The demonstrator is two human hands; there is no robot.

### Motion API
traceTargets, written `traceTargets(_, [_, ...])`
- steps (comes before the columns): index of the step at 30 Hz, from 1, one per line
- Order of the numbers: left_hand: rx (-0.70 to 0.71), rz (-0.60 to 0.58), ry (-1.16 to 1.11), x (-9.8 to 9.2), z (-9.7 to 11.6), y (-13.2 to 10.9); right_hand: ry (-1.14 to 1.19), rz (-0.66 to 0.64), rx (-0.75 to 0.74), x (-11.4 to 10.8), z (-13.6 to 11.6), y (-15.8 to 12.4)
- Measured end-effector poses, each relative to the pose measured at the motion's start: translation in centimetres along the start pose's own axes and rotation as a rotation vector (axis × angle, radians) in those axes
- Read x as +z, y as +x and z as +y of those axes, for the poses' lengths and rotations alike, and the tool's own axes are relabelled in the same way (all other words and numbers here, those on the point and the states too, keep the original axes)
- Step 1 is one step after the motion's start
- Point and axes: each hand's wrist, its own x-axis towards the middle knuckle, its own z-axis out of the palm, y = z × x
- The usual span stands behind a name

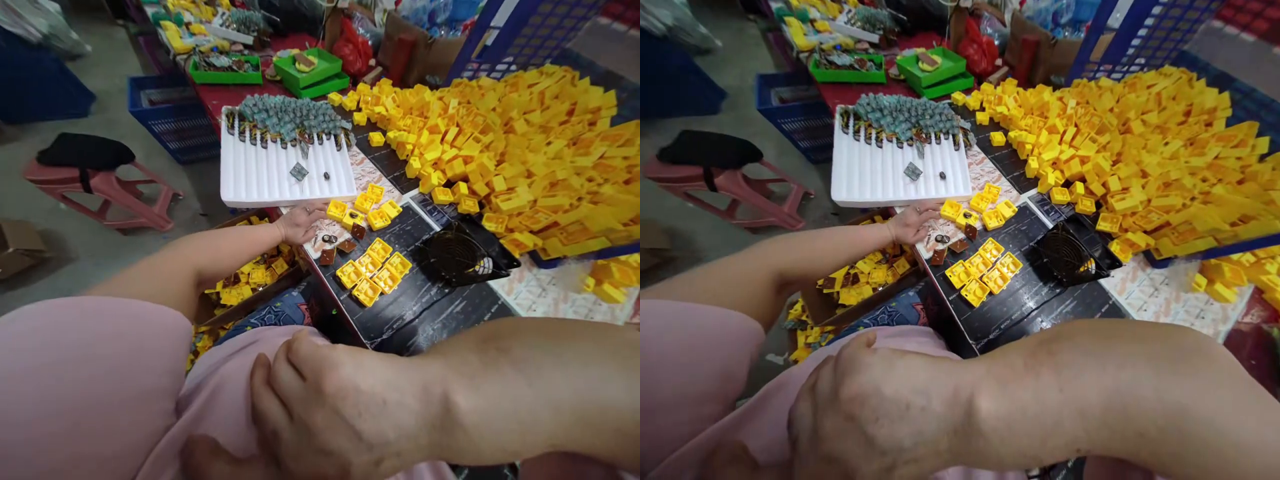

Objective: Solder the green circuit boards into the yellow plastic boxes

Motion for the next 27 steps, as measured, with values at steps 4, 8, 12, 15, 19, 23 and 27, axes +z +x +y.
traceTargets(4, [0.018,0.005,0.02,-0.1,0.1,-0.1,-0.002,0.156,-0.041,0.9,1.3,-1.1])
traceTargets(8, [0.035,0.03,0.014,0.2,-0.7,-0.3,-0.03,0.241,0.03,2.6,2.2,-1.5])
traceTargets(12, [0.051,0.031,0.01,0.5,-1.0,-0.5,0.013,0.165,0.08,3.5,2.7,-0.8])
traceTargets(15, [0.028,0.01,0.046,0.4,-0.7,-0.4,0.06,0.016,0.088,3.5,3.4,0.1])
traceTargets(19, [0.057,0.043,0.051,0.2,-0.5,-0.2,0.107,-0.147,0.117,3.7,4.4,0.9])
traceTargets(23, [0.08,0.048,0.032,0.1,-0.3,-0.1,0.163,-0.357,0.224,5.3,5.2,1.0])
traceTargets(27, [0.07,0.045,0.024,0.1,0.0,-0.3,0.218,-0.575,0.384,7.2,5.0,0.7])
